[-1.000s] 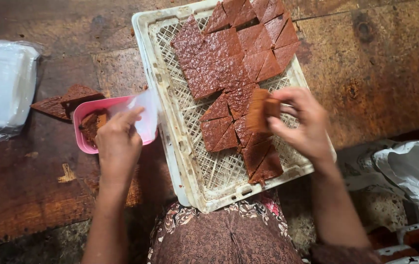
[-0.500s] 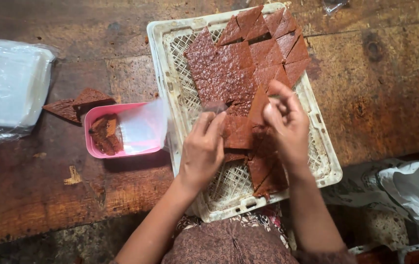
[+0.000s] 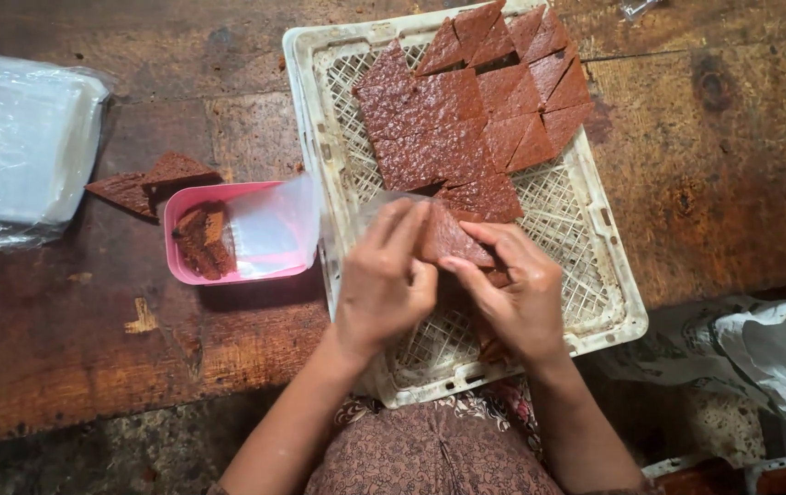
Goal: Packing and sorting pre-cut food pieces from a large tray into a smaller plastic container using paper separators.
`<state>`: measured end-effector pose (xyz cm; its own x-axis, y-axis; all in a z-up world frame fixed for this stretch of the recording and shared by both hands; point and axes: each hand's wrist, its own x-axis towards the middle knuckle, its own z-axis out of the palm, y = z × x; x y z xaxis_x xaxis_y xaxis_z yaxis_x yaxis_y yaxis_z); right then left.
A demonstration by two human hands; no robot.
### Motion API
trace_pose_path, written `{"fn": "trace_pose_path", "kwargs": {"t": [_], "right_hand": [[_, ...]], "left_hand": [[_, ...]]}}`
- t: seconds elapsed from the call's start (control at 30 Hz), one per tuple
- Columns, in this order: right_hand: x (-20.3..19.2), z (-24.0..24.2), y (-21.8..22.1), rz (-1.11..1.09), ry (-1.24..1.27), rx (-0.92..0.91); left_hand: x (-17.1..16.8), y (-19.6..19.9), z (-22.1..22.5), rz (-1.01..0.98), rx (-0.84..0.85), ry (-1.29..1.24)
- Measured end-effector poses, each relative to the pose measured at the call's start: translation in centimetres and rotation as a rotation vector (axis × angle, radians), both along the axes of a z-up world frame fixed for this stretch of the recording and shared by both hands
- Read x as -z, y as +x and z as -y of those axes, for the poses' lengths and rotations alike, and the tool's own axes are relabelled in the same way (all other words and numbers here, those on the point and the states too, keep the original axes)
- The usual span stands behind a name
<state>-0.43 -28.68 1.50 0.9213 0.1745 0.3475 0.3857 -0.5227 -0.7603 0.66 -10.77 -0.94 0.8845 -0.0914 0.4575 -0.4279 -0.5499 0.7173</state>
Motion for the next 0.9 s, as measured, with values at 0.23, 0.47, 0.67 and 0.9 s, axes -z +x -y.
{"fn": "trace_pose_path", "kwargs": {"t": [0.23, 0.47, 0.67, 0.9], "right_hand": [[-0.4, 1.1, -1.3, -0.397, 0.386, -0.067], [0.2, -0.4, -0.7, -0.179, 0.211, -0.035], [2.1, -1.5, 1.5, -0.100, 0.064, 0.065], [-5.0, 4.3, 10.8, -0.138, 0.583, 0.291]], "left_hand": [[0.7, 1.1, -1.4, -0.052, -0.167, 0.105], [-2.4, -0.3, 0.9, 0.188, 0.040, 0.008], [-1.5, -4.3, 3.2, 0.242, 0.214, -0.155], [-0.8, -1.4, -6.0, -0.437, 0.020, -0.048]]}}
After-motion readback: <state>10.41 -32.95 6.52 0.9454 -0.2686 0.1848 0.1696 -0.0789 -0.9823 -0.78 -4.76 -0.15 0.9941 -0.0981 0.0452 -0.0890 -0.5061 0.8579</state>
